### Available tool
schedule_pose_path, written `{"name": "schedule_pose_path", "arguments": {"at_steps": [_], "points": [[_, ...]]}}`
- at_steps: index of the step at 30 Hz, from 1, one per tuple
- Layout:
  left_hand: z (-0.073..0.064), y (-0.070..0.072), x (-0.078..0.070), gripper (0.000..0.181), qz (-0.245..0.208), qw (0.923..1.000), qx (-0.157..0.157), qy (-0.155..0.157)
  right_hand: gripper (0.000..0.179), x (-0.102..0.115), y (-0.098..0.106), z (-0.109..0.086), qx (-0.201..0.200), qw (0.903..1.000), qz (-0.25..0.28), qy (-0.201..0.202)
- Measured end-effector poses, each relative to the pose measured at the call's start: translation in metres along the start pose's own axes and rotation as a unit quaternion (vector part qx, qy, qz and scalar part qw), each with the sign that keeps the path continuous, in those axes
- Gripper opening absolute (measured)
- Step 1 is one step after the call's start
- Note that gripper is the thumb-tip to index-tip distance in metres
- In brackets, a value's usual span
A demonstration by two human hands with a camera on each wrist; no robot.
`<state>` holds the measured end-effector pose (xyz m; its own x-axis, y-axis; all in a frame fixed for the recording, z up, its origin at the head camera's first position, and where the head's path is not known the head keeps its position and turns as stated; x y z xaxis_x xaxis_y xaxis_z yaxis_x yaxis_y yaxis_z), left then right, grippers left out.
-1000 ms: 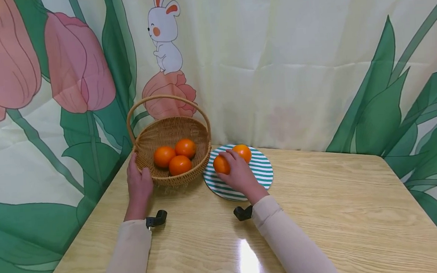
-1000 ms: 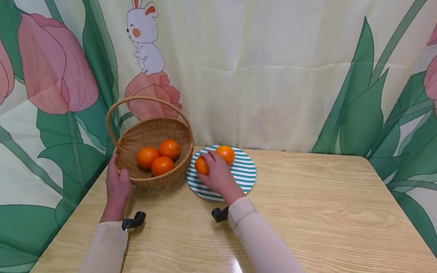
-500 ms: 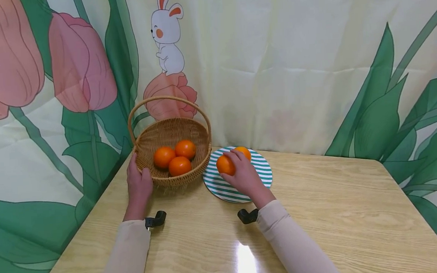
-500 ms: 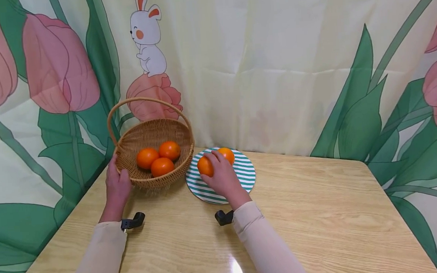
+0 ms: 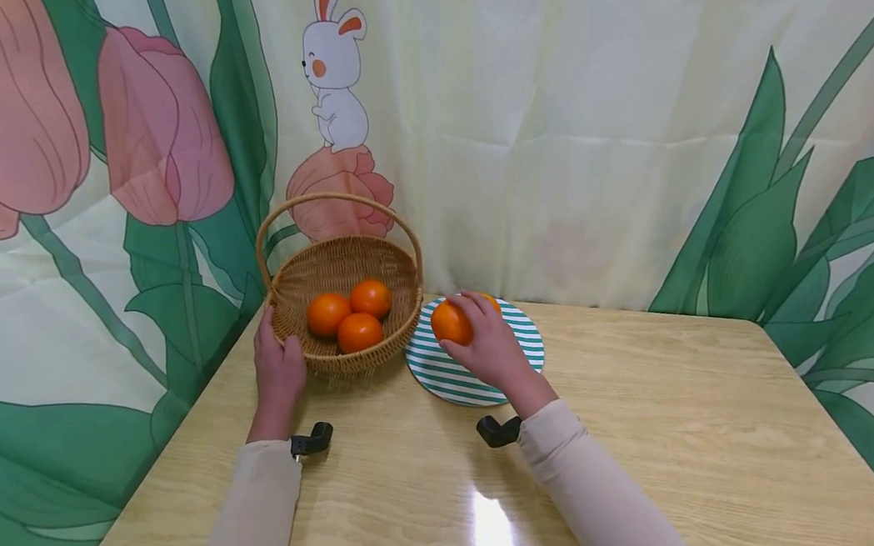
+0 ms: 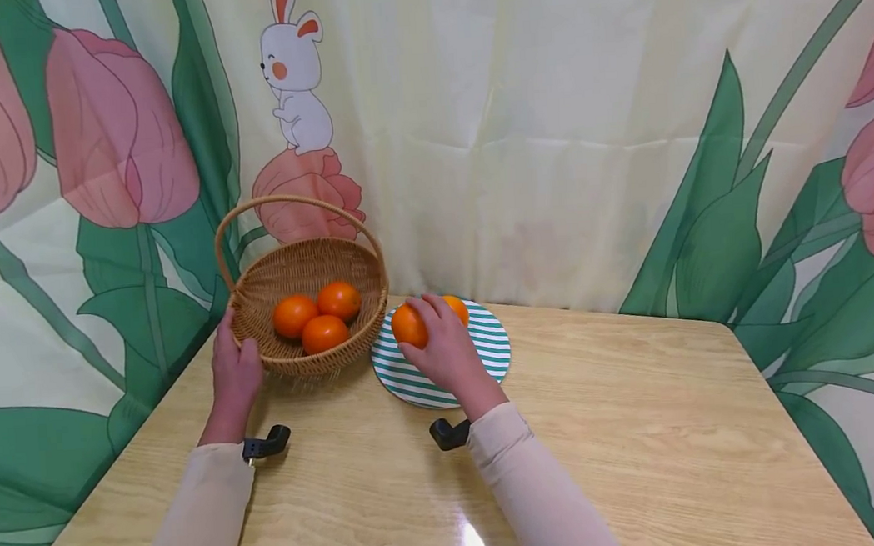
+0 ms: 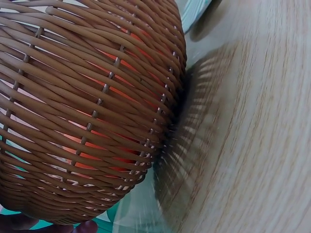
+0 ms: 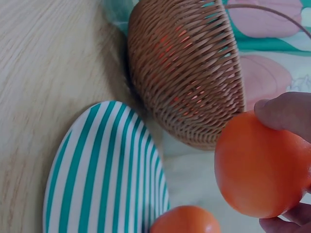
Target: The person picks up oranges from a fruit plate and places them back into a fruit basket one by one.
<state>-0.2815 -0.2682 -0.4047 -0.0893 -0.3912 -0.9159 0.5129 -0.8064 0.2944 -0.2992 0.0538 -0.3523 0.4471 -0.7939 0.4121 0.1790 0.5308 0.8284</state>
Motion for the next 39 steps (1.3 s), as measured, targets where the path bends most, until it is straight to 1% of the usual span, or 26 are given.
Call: {"name": "schedule_pose_path", "arguments": {"at_steps": [6, 12, 20, 24, 31, 39], "points": [[-0.002, -0.001, 0.002, 0.059, 0.005, 0.9999, 0.005, 0.007, 0.061, 0.008, 0.006, 0.001, -0.025, 0.9994, -0.001, 0.025], [-0.002, -0.001, 0.002, 0.059, 0.013, 0.9999, 0.005, 0.007, 0.060, 0.019, 0.013, 0.005, -0.043, 0.9979, 0.006, 0.048], [-0.002, 0.001, 0.001, 0.058, 0.013, 0.9999, 0.004, 0.010, 0.059, 0.032, 0.016, 0.010, -0.031, 0.9981, 0.006, 0.053], [-0.002, 0.002, 0.001, 0.058, 0.011, 0.9999, 0.003, 0.010, 0.061, 0.039, 0.016, 0.015, -0.032, 0.9978, 0.007, 0.058], [-0.002, 0.000, 0.001, 0.059, 0.002, 1.0000, 0.002, 0.008, 0.063, 0.049, 0.011, 0.024, -0.023, 0.9974, 0.010, 0.067], [-0.003, 0.000, -0.002, 0.059, 0.006, 1.0000, 0.001, 0.002, 0.064, 0.059, 0.006, 0.034, -0.022, 0.9968, 0.021, 0.074]]}}
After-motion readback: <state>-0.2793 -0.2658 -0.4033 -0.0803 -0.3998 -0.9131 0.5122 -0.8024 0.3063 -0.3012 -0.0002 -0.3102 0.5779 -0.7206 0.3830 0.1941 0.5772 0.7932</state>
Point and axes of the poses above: each hand's wrist, its own z-axis towards the middle knuckle, its own y-axis out of the back of the hand, x = y × z, the point moved 7 cm from there along z, towards the middle knuckle, and after that the axes turned 6 degrees about -z, right-handed, at the moved point
